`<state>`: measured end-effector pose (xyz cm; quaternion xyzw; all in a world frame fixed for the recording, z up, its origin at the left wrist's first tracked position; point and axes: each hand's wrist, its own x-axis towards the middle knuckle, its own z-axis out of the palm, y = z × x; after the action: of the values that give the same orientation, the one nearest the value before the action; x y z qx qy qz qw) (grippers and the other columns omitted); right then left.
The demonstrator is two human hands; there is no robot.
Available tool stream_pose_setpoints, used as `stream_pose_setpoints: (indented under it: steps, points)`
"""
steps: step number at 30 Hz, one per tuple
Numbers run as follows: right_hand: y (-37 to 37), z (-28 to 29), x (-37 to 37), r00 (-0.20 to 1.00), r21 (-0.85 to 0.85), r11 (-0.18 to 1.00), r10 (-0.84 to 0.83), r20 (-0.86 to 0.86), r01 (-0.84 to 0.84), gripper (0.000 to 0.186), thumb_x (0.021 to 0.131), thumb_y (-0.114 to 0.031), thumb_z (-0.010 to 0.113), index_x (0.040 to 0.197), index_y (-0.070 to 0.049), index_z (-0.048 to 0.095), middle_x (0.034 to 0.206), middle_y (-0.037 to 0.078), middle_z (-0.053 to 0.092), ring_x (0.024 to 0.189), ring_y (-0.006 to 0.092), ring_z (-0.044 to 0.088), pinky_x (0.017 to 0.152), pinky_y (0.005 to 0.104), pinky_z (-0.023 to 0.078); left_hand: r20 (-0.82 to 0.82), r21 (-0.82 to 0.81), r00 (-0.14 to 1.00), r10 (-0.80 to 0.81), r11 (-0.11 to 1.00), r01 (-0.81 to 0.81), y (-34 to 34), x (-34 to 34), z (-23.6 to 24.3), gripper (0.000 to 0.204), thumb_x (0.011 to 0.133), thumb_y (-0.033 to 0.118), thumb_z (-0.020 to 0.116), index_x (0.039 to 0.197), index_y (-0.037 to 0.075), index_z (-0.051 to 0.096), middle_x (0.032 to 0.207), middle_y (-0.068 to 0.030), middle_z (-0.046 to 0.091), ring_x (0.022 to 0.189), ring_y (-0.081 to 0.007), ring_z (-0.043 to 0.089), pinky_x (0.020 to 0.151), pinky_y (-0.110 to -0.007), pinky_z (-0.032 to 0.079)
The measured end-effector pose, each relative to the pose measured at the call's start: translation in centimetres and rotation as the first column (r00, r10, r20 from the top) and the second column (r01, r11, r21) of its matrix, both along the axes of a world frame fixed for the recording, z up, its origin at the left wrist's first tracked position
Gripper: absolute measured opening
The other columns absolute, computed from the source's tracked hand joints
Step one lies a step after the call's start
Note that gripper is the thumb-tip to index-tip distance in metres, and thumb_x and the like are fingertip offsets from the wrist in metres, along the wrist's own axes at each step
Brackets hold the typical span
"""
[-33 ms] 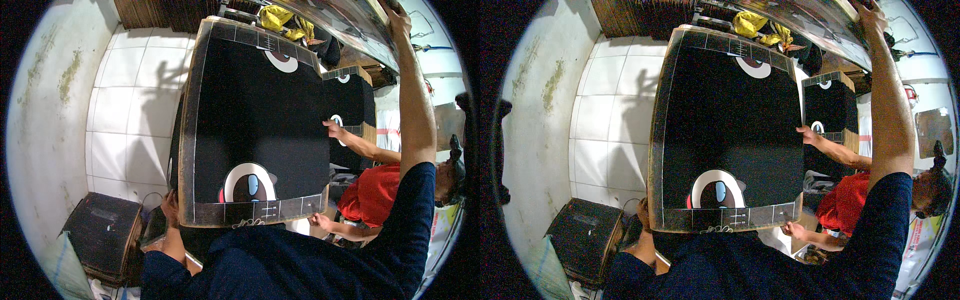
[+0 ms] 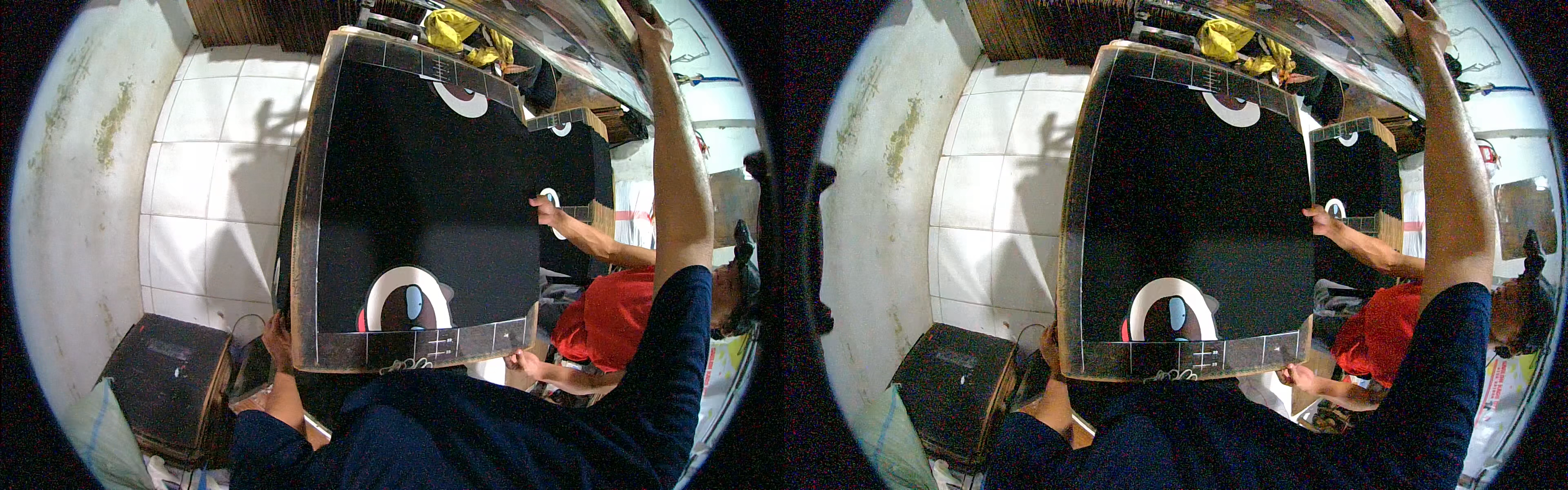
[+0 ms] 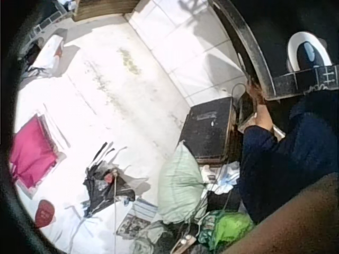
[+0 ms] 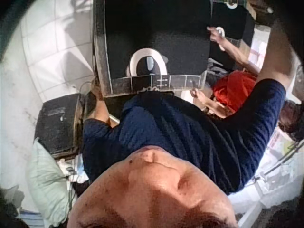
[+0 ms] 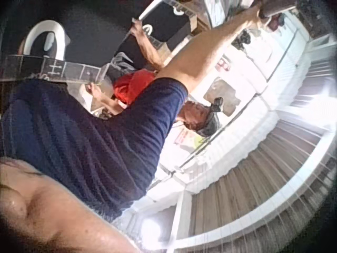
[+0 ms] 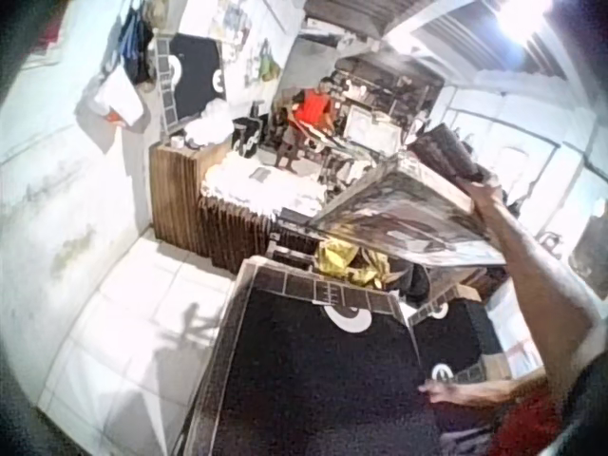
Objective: The person repeatedly places a screen printing frame over black skateboard decks and uses a squeegee to pull ink across the screen, transferring a graphic onto each deck. They handle multiple decks, stacking them after printing.
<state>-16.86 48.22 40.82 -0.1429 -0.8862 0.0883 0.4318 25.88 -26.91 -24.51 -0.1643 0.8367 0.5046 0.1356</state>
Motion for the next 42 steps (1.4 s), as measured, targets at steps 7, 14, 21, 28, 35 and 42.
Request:
stream_pose_setpoints:
  steps: [7,14,21,28,35,42]
  points:
    - [4.1,0.5,-1.2,0.998,0.071,0.995,-0.065,0.008,0.065,0.038,0.087,-0.038,0.079,0.109,-0.008,0.075,0.105,0.007,0.076,0.095,0.0207,0.071,0.082,0.0392,0.056,-0.273,-0.572,0.922,-0.274,0.817,0.074,0.6,2.3,4.7,0.032,0.103,0.014,0.051,0.128,-0.002,0.062,0.115,-0.0239,0.066,0.111,-0.0468,0.061,0.095,-0.050,0.049]
    - [3.3,0.7,-1.7,0.999,0.113,0.993,0.027,-0.041,-0.022,0.038,0.081,-0.035,0.082,0.102,-0.004,0.076,0.100,0.012,0.077,0.092,0.0270,0.072,0.084,0.0437,0.056,0.066,-0.669,0.981,-0.181,0.722,0.178,-2.5,-1.2,6.9,0.025,0.095,0.016,0.065,0.116,0.006,0.074,0.091,-0.0232,0.072,0.083,-0.0469,0.068,0.074,-0.055,0.053]
    - [3.1,0.5,-2.8,0.987,0.178,0.980,0.113,-0.116,-0.091,0.039,0.074,-0.032,0.084,0.095,-0.001,0.077,0.095,0.017,0.077,0.090,0.0333,0.073,0.086,0.0481,0.056,-0.347,-0.466,0.937,-0.046,0.875,-0.130,0.6,-12.1,16.4,0.019,0.090,0.016,0.074,0.099,-0.001,0.076,0.089,-0.0221,0.070,0.081,-0.0430,0.065,0.071,-0.048,0.049]
    - [0.6,0.3,-2.7,0.984,0.013,0.984,0.178,0.011,-0.178,0.042,0.084,-0.027,0.079,0.112,0.003,0.071,0.107,0.028,0.072,0.098,0.0367,0.071,0.090,0.0493,0.060,-0.857,-0.370,0.483,-0.178,0.865,-0.338,13.8,-25.0,34.4,0.019,0.086,0.008,0.077,0.080,-0.003,0.064,0.075,-0.0173,0.059,0.072,-0.0380,0.056,0.065,-0.045,0.045]
    - [-4.9,0.7,2.3,0.996,-0.032,0.998,-0.059,0.065,0.061,0.046,0.087,-0.024,0.065,0.134,-0.022,0.068,0.119,0.017,0.073,0.114,0.0335,0.069,0.099,0.0445,0.053,-0.919,-0.333,0.353,-0.177,0.828,-0.451,18.9,-16.3,47.8,0.011,0.084,0.002,0.078,0.085,-0.003,0.069,0.075,-0.0166,0.058,0.071,-0.0338,0.056,0.065,-0.041,0.046]
    - [-5.3,1.0,1.6,0.981,-0.007,0.991,-0.129,0.145,0.131,0.045,0.089,-0.031,0.064,0.133,-0.024,0.068,0.122,0.016,0.073,0.115,0.0325,0.069,0.099,0.0436,0.053,-0.694,-0.703,0.233,-0.681,0.712,-0.014,32.4,0.2,44.7,0.045,0.061,0.003,0.072,0.105,-0.002,0.073,0.087,-0.0036,0.064,0.083,-0.0229,0.060,0.067,-0.042,0.047]
